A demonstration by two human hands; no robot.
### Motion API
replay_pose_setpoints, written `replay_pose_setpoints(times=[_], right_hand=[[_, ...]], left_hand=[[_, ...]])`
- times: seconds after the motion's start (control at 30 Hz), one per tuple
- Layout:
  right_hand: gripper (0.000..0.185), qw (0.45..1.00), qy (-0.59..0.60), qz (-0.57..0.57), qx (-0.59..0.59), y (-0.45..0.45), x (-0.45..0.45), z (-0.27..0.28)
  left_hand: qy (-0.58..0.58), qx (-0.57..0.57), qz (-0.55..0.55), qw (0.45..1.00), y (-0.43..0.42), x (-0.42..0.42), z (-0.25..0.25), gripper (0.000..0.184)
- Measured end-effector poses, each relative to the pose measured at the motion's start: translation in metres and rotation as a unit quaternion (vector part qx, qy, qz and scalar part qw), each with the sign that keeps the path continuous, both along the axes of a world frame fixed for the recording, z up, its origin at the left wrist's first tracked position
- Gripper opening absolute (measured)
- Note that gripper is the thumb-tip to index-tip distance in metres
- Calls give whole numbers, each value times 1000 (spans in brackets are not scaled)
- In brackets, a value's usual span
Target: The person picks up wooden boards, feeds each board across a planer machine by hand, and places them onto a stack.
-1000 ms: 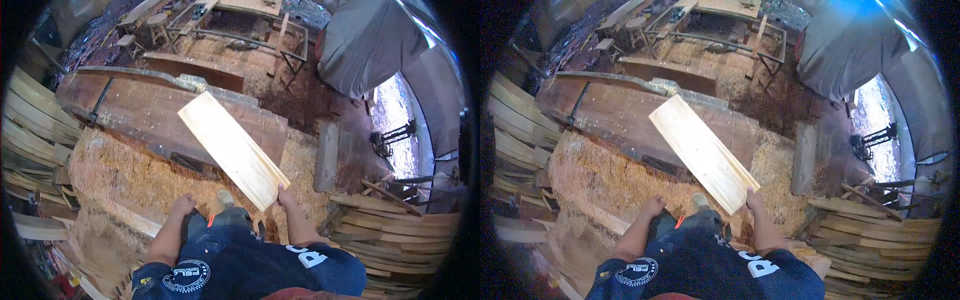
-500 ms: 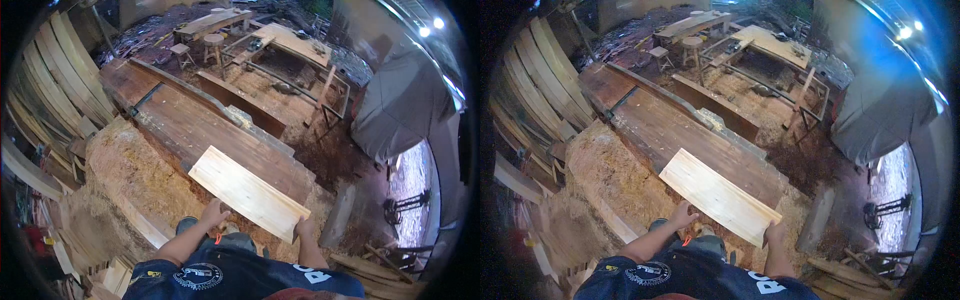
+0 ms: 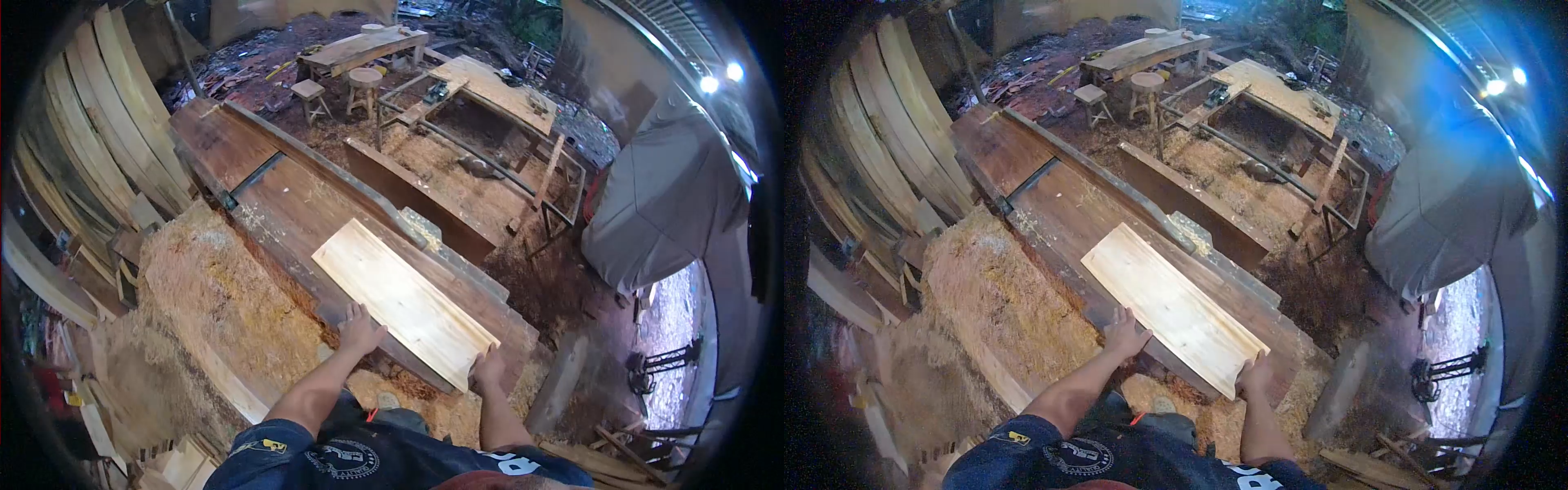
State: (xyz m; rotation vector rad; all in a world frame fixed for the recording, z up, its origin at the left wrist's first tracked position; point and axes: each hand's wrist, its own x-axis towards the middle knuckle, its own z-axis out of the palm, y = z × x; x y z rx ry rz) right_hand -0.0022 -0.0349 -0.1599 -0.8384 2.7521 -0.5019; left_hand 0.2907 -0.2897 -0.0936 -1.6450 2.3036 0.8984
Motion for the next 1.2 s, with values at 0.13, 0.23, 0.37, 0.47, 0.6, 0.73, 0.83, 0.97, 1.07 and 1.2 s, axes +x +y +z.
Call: replay_pose_setpoints(times=[0.13, 0.23, 0.37, 0.47, 0.6, 0.73, 0.83, 0.97, 1.07, 1.2], right_hand=[[65, 987, -56, 1, 149, -74, 17, 39], [66, 976, -66, -18, 206, -126, 33, 39], [66, 982, 45, 87, 164, -176, 35, 9], [70, 981, -66, 33, 178, -224, 35, -6], [62, 989, -1, 132, 69, -295, 57, -4], [61, 980, -50, 170, 88, -357, 74, 23], [64, 976, -44, 211, 36, -349, 68, 6], [53, 972, 46, 225, 46, -358, 84, 65], [51, 924, 19, 375, -71, -362, 77, 49], [50, 851, 30, 489, -188, -378, 77, 19]], left_hand=[[-10, -17, -28, 999, -64, 8, -14, 98], [12, -7, -33, 999, -116, 14, -16, 98], [15, 2, -6, 1000, -165, 35, -27, 96], [14, -21, 38, 999, -206, 49, -36, 102], [19, -8, 81, 996, -275, 67, -16, 97], [21, -38, 88, 995, -327, 86, -61, 98], [-18, -25, 105, 994, -323, 82, -26, 91], [-26, -184, 104, 977, -306, 56, -33, 79], [-9, -233, 68, 970, -305, 24, -54, 74], [-17, -273, 115, 955, -311, -13, -74, 71]])
